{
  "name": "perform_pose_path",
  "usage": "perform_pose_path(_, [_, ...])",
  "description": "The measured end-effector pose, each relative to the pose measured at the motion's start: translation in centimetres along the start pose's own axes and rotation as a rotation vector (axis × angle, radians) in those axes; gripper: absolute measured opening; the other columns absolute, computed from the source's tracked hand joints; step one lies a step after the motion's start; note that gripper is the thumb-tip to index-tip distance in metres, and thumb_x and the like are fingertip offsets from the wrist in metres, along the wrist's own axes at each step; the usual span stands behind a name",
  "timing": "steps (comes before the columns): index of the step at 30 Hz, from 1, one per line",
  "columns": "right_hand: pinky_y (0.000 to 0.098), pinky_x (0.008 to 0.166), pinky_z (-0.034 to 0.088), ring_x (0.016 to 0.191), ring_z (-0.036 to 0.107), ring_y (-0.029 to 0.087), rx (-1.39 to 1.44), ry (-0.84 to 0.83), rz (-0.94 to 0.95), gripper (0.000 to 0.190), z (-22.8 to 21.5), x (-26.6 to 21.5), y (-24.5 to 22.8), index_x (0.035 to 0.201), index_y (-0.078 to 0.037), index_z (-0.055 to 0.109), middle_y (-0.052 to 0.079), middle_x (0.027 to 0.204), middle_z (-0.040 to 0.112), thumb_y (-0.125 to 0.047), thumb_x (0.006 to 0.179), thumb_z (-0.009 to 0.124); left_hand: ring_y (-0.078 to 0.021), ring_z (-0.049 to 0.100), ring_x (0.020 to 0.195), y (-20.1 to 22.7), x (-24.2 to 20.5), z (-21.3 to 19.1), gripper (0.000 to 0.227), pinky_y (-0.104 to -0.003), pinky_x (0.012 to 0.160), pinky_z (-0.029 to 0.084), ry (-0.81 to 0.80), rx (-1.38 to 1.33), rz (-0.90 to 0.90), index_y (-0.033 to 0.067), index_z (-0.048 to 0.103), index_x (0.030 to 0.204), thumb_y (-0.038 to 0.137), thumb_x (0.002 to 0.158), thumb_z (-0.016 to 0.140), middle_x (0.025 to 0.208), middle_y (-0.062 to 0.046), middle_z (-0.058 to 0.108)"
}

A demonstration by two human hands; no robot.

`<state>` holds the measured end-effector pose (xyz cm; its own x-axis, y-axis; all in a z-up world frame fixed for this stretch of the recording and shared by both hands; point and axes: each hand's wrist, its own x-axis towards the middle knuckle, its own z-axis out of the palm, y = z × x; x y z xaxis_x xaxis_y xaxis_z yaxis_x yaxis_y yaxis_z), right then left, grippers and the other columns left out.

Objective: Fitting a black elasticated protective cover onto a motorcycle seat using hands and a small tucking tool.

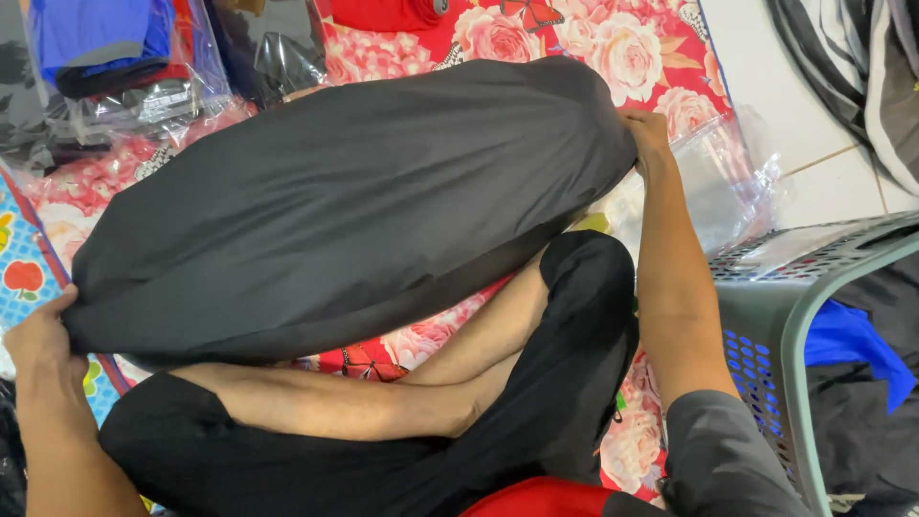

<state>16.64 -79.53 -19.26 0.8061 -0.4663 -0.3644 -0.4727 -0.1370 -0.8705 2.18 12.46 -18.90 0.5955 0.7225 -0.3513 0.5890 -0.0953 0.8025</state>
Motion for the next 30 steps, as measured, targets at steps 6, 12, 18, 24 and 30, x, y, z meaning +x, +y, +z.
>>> perform_pose_path(6, [0.0234,0.066,0.053,0.073,0.059,0.010,0.118,0.154,0.108,0.007,0.2,-1.9,0.7,0.086,-0.012,0.068,0.000,0.081,0.065,-0.008,0.091,0.068,-0.0088,0.076,0.101,-3.1,2.5,-1.0,0.033,-0.020,0.093,0.062,-0.151,-0.010,-0.032,0.0050,0.066,0.119,0.035,0.105,0.073,0.122,-0.006,0.074])
perform_pose_path(12, [0.0183,0.076,0.050,0.082,0.061,0.009,0.127,0.009,-0.169,0.018,-0.8,-3.7,2.4,0.095,-0.008,0.065,0.002,0.090,0.067,0.008,0.090,0.058,-0.0075,0.078,0.096,-1.1,-0.5,-1.8,0.027,-0.020,0.086,0.068,-0.127,-0.024,-0.031,0.0065,0.067,0.115,0.030,0.105,0.077,0.117,-0.002,0.075])
perform_pose_path(18, [0.0217,0.073,0.048,0.084,0.058,0.012,0.047,-0.149,-0.226,0.028,-1.8,-5.1,3.7,0.101,-0.006,0.062,0.005,0.095,0.063,0.016,0.086,0.054,-0.0141,0.072,0.105,-4.0,2.0,-2.1,0.042,-0.026,0.091,0.059,-0.245,-0.016,0.010,-0.0042,0.063,0.120,0.036,0.114,0.071,0.126,-0.011,0.069])
perform_pose_path(24, [0.0259,0.075,0.048,0.087,0.056,0.014,-0.290,-0.082,-0.346,0.024,-1.5,-4.6,3.7,0.107,-0.006,0.062,0.004,0.093,0.061,0.001,0.086,0.069,-0.0195,0.068,0.111,-3.8,1.5,-2.0,0.041,-0.033,0.093,0.053,-0.289,-0.023,0.051,-0.0059,0.060,0.124,0.034,0.118,0.065,0.132,-0.017,0.064])
perform_pose_path(30, [0.0309,0.063,0.049,0.075,0.057,0.018,-0.398,-0.050,-0.303,0.020,-1.5,-3.2,4.7,0.106,-0.004,0.063,0.008,0.089,0.060,-0.002,0.086,0.066,-0.0232,0.067,0.116,-4.4,1.2,-1.9,0.043,-0.034,0.100,0.052,-0.260,-0.052,0.076,-0.0083,0.058,0.125,0.034,0.118,0.066,0.133,-0.021,0.062])
